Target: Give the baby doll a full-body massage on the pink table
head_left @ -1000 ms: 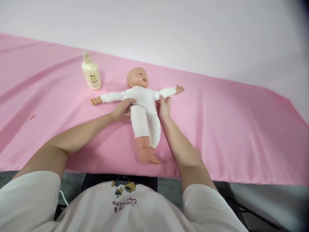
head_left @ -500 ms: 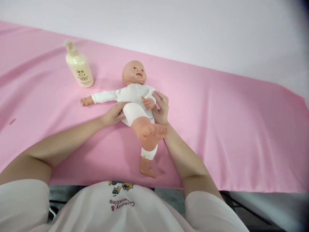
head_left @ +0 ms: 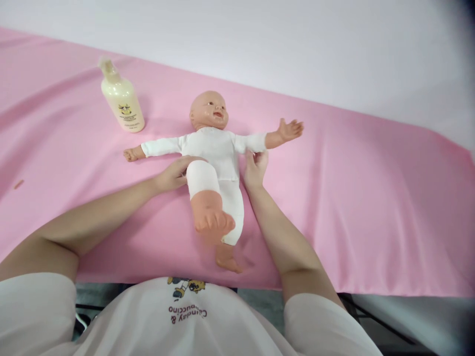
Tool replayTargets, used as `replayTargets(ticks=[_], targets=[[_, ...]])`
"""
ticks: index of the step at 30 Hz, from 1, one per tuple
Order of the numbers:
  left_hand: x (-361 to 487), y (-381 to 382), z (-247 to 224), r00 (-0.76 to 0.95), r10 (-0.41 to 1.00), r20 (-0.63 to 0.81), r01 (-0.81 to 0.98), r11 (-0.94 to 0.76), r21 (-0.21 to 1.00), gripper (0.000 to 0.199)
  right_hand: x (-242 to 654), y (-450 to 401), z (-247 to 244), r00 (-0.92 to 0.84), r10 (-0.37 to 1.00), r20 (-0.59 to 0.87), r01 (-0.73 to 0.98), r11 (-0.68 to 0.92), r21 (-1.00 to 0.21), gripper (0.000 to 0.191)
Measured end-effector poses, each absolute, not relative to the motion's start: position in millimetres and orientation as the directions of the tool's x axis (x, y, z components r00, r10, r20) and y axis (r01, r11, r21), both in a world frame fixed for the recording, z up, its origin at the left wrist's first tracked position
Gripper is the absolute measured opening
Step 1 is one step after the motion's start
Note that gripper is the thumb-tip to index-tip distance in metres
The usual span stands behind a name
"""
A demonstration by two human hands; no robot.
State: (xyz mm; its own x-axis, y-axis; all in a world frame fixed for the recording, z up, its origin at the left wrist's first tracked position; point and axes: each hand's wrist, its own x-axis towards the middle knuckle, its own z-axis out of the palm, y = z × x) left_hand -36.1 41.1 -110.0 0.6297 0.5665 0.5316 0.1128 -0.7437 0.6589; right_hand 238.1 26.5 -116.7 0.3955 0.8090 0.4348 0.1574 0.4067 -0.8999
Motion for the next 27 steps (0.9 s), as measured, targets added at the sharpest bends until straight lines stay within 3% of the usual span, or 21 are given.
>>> replayTargets(ticks=[5, 10, 15, 18, 21, 27], targets=[[-38, 38, -94, 0.687, 0.392, 0.612, -0.039, -0.821, 0.569, 0.037, 244, 34, -121, 0.455, 0.82, 0.347, 0.016, 0.383, -0.924, 0.039], [-37, 39, -98, 0.742, 0.413, 0.528, 0.052, -0.821, 0.569, 0.036, 253, 46, -134, 0.486, 0.856, 0.177, -0.162, 0.287, -0.944, 0.04], [-36, 42, -101, 0.74, 0.392, 0.546, 0.023, -0.826, 0.562, 0.036, 256, 50, -140, 0.48, 0.866, 0.141, -0.226, 0.277, -0.934, 0.041], [-35, 42, -98, 0.727, 0.412, 0.549, 0.01, -0.806, 0.592, 0.036, 255, 45, -137, 0.489, 0.851, 0.189, -0.136, 0.288, -0.948, 0.041], [-34, 40, -93, 0.712, 0.45, 0.539, -0.009, -0.762, 0.648, 0.041, 253, 39, -131, 0.473, 0.818, 0.327, 0.045, 0.349, -0.936, 0.044], [-36, 34, -86, 0.695, 0.561, 0.45, 0.035, -0.651, 0.758, 0.055, 250, 32, -130, 0.263, 0.729, 0.633, 0.414, 0.507, -0.756, 0.037]])
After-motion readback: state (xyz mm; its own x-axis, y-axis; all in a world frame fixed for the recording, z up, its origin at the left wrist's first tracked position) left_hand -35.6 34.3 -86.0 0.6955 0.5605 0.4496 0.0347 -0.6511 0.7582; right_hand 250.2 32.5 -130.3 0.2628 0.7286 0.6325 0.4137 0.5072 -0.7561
